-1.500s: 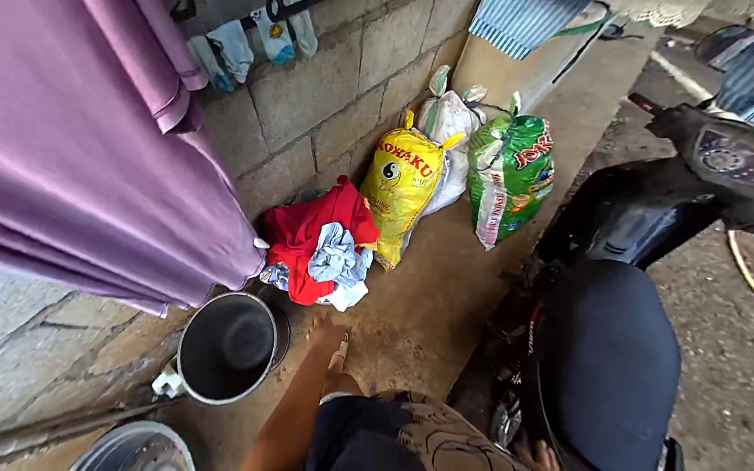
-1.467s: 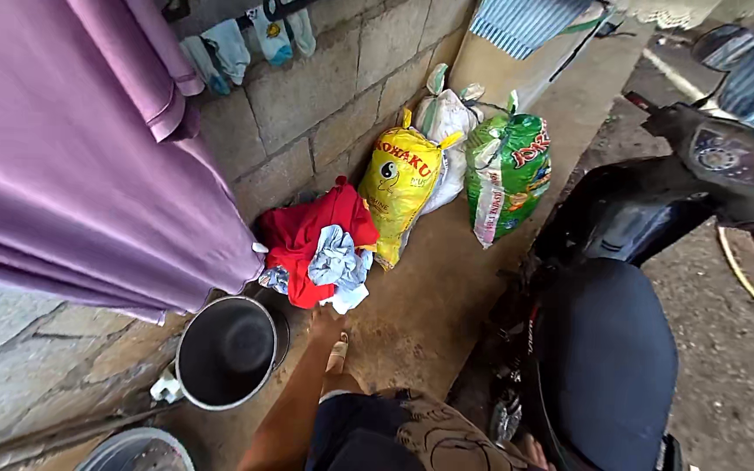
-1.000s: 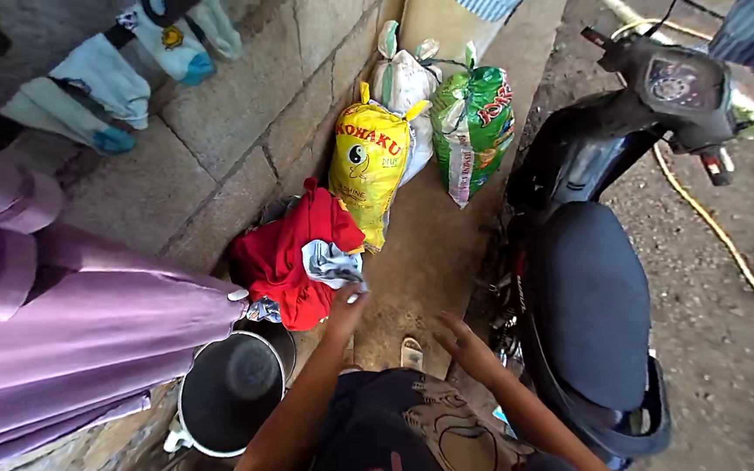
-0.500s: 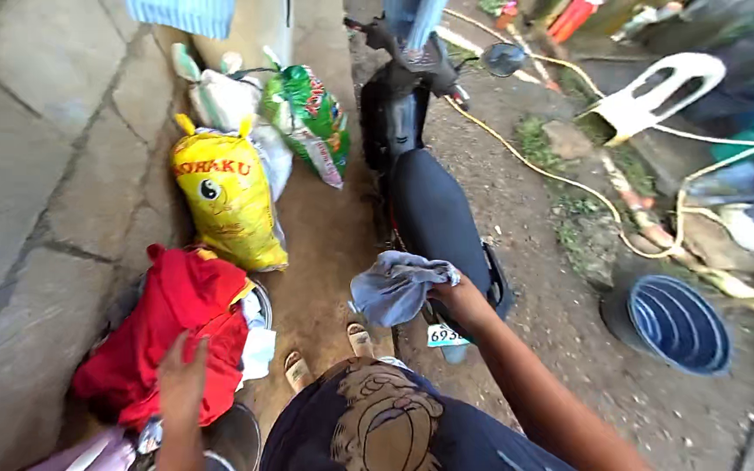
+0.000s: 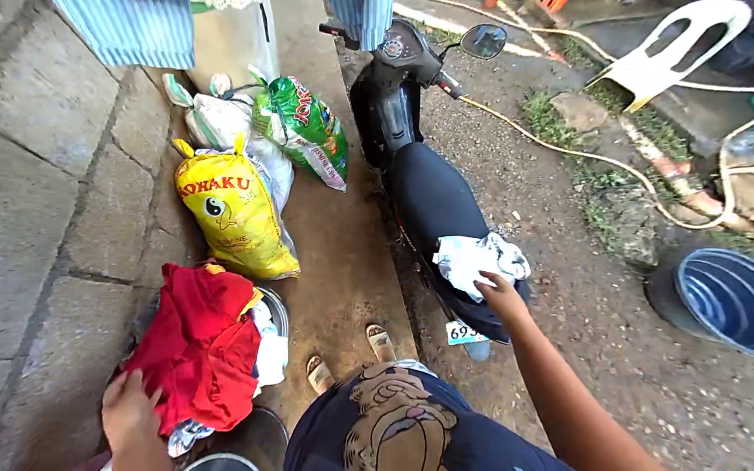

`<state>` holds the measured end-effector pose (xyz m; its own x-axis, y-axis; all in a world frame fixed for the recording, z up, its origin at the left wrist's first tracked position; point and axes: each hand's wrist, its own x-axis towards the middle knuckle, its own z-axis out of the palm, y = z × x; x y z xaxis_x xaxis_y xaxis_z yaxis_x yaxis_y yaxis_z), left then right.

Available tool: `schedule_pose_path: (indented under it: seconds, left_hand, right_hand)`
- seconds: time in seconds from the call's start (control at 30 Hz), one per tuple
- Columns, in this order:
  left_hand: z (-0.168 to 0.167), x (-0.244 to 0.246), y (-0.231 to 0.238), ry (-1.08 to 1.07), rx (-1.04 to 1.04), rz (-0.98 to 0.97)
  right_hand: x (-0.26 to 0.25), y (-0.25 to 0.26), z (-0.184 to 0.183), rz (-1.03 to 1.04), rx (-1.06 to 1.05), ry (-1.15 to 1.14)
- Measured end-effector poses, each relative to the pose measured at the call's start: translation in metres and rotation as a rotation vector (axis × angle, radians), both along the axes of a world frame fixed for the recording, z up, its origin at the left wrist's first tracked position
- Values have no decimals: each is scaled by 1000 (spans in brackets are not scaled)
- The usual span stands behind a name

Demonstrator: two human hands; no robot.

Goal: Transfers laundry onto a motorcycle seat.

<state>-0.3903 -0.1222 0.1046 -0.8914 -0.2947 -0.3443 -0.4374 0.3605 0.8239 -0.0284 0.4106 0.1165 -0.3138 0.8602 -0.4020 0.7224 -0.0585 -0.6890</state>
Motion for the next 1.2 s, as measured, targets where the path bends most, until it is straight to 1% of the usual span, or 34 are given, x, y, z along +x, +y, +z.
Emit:
schedule_pose_path:
  seconds: [0.03, 0.1, 0.13, 0.17, 0.2, 0.23, 0.27, 0.33, 0.37, 0.4, 0.43, 0.47, 0.53, 0.63, 0.67, 0.73, 0.8, 0.87, 0.97, 1.03, 1.1, 1.17, 1.2]
  left_hand:
    - [28, -2, 17, 54, 166, 27]
    - [82, 4, 53, 222, 444, -15]
    - [103, 12, 72, 318, 570, -90]
    - [119, 22, 88, 397, 698, -211]
    - [130, 36, 105, 440, 814, -357]
    - [139, 54, 124, 440, 877, -514]
    - [146, 74, 144, 422, 879, -675]
    - [151, 114, 183, 403, 809, -994]
    - [150, 130, 200, 411, 782, -1124]
    - [147, 143, 214, 434, 741, -1237]
    - [144, 151, 225, 478, 690, -1311]
    - [141, 156, 231, 511, 645, -1340]
    - [135, 158, 230, 463, 554, -1312]
    - [112, 151, 206, 255, 366, -1107]
    - [101, 148, 194, 203, 305, -1024]
    - [73, 143, 173, 136, 248, -852]
    - [43, 140, 149, 97, 204, -685]
    - [20, 140, 122, 53, 168, -566]
    - [2, 141, 95, -27, 133, -444]
    - [3, 140, 86, -88, 83, -403]
    - [6, 133, 83, -135, 32, -405]
    - [4, 125, 83, -151, -6, -416]
    - [1, 119, 83, -156, -13, -419]
  right_hand:
    - [-10, -10, -5, 65, -46, 20]
    - [-33, -30, -11, 211, -127, 90]
    - [-46, -40, -9, 290, -170, 133]
    - [-58, -52, -2, 371, -198, 180]
    - [-70, -64, 8, 456, -222, 241]
    - [-82, -77, 22, 547, -234, 316]
    - [-91, -89, 37, 647, -231, 400]
    - [-104, -108, 61, 835, -189, 579]
    - [-106, -115, 71, 862, -124, 645]
    - [-108, -120, 79, 827, -37, 676]
    - [-113, -120, 89, 807, 18, 675]
    - [-120, -116, 95, 782, 41, 664]
    - [-139, -99, 96, 698, 34, 624]
    - [-168, -60, 85, 537, -71, 578]
    - [-174, -46, 83, 467, -134, 581]
    - [-177, -11, 87, 338, -224, 594]
    - [-173, 22, 94, 224, -258, 578]
    - [-165, 59, 97, 108, -274, 568]
    - [-151, 125, 95, -39, -219, 579]
    - [-141, 172, 93, -158, -145, 595]
    - [-130, 209, 92, -318, -55, 602]
    - [-113, 228, 89, -414, 35, 539]
    - [-105, 229, 87, -423, 81, 494]
